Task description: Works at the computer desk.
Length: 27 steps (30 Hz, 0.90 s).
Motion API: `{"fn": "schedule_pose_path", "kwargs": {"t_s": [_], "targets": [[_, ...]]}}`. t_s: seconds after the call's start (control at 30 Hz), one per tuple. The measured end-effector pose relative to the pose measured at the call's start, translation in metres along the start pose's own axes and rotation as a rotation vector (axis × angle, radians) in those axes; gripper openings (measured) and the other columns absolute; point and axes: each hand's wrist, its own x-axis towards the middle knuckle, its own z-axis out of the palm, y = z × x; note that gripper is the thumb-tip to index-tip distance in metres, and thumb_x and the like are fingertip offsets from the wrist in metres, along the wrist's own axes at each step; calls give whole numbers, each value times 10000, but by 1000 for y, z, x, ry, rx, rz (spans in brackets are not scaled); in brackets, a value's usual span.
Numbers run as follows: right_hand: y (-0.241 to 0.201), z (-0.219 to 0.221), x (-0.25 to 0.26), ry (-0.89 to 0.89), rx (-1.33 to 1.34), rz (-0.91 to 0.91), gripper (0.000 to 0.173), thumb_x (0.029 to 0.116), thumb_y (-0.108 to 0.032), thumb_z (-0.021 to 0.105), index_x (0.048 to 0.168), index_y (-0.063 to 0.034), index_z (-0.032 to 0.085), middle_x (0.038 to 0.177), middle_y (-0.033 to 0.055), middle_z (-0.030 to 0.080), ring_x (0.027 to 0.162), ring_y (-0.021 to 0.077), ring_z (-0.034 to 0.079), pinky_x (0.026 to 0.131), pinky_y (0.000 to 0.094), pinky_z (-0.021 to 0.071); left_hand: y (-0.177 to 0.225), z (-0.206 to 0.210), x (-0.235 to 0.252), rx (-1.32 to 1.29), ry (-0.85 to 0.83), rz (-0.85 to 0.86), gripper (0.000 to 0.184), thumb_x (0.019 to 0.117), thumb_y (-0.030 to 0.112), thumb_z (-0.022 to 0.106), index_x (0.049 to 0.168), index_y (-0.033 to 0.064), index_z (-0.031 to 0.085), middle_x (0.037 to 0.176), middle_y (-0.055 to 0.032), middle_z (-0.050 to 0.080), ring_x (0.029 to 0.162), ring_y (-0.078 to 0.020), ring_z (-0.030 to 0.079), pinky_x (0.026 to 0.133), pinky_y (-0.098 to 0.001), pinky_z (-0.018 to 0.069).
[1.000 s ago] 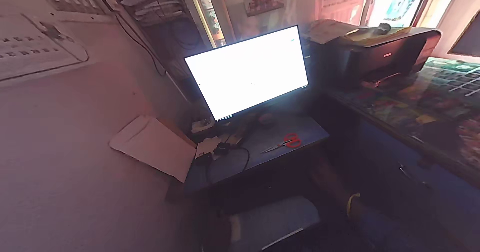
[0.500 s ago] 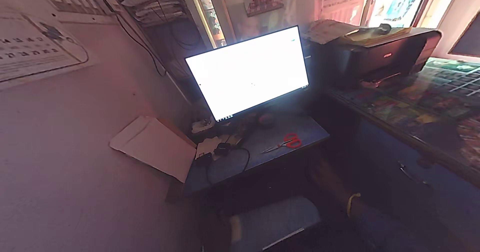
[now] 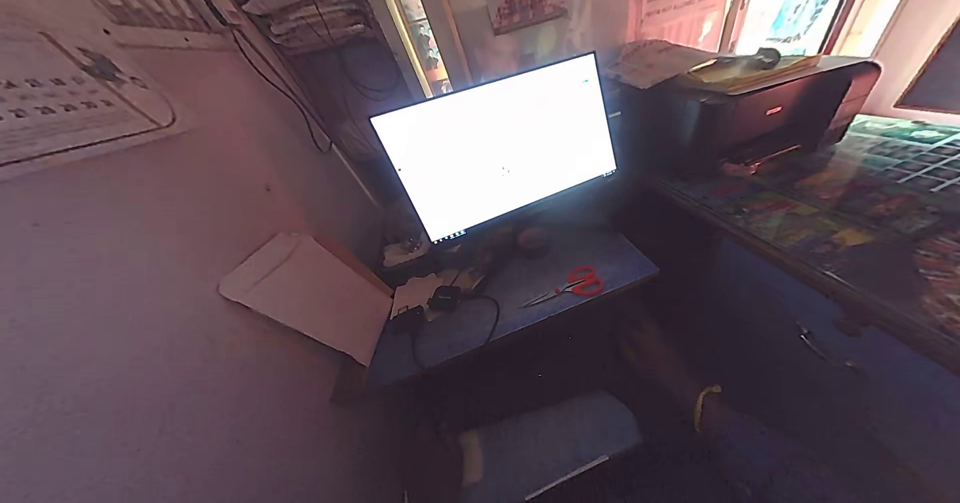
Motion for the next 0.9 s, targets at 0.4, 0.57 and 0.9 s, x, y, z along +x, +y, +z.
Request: {"fn": "schedule_pose_path", "kwargs": {"t_s": [0.4,0.57,0.9], "targets": [[-2,-2,0,-14,1,25,495,1051,-429,454,1497,-230,540,1583,117,448,1445,274,457,1165,448,423,6,-12,-5,-27,-36,-43,552,1091,381,394,1413,-45,533,1397,-289,571,1310,-422,564,1091,-577,453],[-6,-10,0,-57,8,42,509,1056,-431,452,1509,-209,522,1604,119,420,1483,286,404,1200,456,377,6,-10,-5,-96,16,-25,595,1091,403,391,1460,-56,479,1423,-298,550,1329,-434,547,1097,-589,441],[-7,-11,0,-90,0,58,516,1056,-426,456,1523,-212,503,1613,132,402,1485,289,400,1203,452,372,3,-7,-6,-120,5,-28,611,1089,415,395,1497,-38,437,1426,-299,546,1316,-447,554,1080,-616,446]]}}
